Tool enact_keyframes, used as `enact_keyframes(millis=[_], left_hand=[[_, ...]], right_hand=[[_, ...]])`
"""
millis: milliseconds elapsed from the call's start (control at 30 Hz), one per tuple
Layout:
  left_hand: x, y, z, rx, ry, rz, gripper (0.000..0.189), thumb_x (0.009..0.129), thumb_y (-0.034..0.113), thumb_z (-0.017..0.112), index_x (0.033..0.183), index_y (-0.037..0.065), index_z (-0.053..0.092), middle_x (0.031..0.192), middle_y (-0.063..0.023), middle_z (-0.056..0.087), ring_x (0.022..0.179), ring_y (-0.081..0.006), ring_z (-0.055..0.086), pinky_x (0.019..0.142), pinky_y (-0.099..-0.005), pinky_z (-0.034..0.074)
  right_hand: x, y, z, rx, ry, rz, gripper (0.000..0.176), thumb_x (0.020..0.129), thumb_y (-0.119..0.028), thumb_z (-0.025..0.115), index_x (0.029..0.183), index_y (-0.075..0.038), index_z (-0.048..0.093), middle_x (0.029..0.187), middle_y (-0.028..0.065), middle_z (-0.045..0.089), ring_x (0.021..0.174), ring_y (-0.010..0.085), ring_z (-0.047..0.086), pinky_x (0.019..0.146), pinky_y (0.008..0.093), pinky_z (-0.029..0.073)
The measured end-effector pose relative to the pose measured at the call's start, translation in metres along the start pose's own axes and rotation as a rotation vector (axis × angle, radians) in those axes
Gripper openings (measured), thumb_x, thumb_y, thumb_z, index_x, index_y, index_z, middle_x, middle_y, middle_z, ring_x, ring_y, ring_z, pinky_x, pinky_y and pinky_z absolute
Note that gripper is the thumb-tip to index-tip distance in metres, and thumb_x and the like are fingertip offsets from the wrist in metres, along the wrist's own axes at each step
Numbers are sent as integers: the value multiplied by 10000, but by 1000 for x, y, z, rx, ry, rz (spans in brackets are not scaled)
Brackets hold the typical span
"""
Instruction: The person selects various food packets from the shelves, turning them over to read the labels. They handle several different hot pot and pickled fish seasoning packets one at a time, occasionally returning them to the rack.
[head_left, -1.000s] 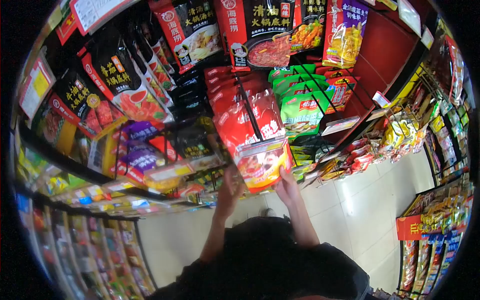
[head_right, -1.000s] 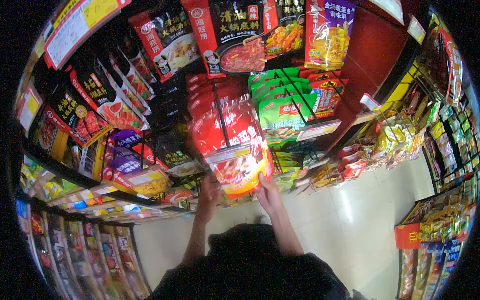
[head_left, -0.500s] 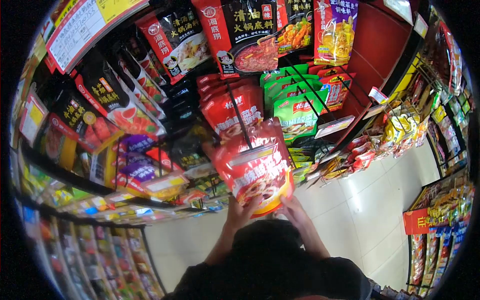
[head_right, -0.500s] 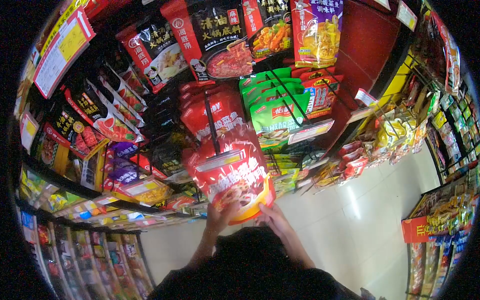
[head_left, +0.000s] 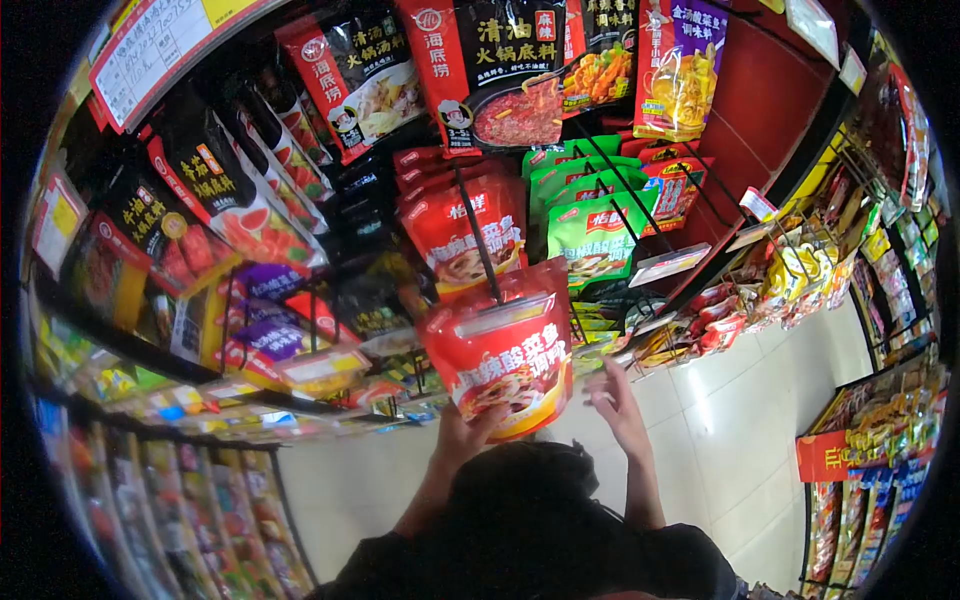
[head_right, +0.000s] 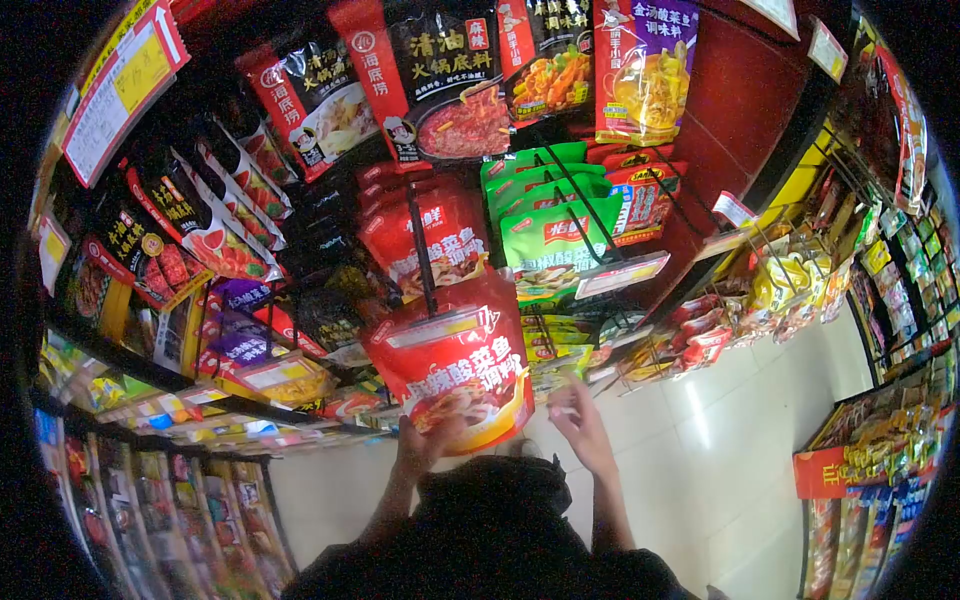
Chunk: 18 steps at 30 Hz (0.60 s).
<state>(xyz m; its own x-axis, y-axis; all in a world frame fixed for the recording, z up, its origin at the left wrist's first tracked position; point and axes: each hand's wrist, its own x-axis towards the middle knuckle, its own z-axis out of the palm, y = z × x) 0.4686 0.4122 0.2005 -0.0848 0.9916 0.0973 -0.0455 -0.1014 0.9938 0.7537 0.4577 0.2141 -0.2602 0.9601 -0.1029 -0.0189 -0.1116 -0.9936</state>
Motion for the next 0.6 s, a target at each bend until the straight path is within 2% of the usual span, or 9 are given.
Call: enact_keyframes(millis=[100,133,233,267,400,500,567,600], left_hand=[[-3,-4,1,-73,20,-12,381,892,166,783,1202,-13,654,1124,-145,743,1032,-239,724,911,-370,568],[-3,-2,1,-57,12,1,392,891,167,785,1212,-11,647,1131,-147,741,1037,-243,723,912,-373,569],[0,4,0,2,-13,33,425,887,173,789,1239,-5,630,1149,-150,735,1053,-255,719,917,-384,569],[0,3,-1,25,-20,37,434,886,177,791,1245,-2,625,1154,-149,733,1058,-259,718,918,-387,569],[-2,-2,-3,-81,-12,-45,440,880,185,794,1244,3,626,1155,-143,734,1072,-273,713,923,-396,568],[-2,14,-11,121,-103,-4,454,896,45,731,1320,-41,594,1248,-149,690,1107,-232,684,956,-375,563],[-1,11,-12,120,-110,31,465,884,30,740,1317,-45,589,1249,-154,687,1114,-235,680,961,-377,562],[-1,10,-11,118,-114,48,471,878,22,745,1316,-47,586,1250,-156,686,1118,-237,678,964,-379,561]], right_hand=[[2,-32,14,-241,80,-257,724,945,-162,690,1569,-65,337,1436,146,484,1289,249,519,1030,391,481],[6,-34,16,-326,42,-315,786,908,-160,723,1579,-60,327,1533,188,389,1387,314,439,1094,429,428],[17,-64,39,-558,-1,-573,796,890,-170,738,1568,-44,342,1513,220,397,1392,361,420,1131,449,381],[24,-65,46,-495,2,-622,800,880,-181,749,1565,-54,357,1512,236,386,1372,389,427,1144,458,358],[40,-90,68,-471,65,-691,777,870,-168,760,1550,-76,396,1477,226,411,1345,368,449,1124,443,380],[49,-96,75,-420,85,-656,743,853,-164,782,1513,-73,454,1436,210,444,1322,346,471,1109,428,397],[56,-92,76,-420,91,-634,717,839,-161,801,1479,-60,494,1408,201,466,1301,331,493,1099,413,411],[59,-87,80,-348,90,-583,668,819,-173,830,1409,-35,547,1371,194,490,1250,334,534,1070,400,432]])
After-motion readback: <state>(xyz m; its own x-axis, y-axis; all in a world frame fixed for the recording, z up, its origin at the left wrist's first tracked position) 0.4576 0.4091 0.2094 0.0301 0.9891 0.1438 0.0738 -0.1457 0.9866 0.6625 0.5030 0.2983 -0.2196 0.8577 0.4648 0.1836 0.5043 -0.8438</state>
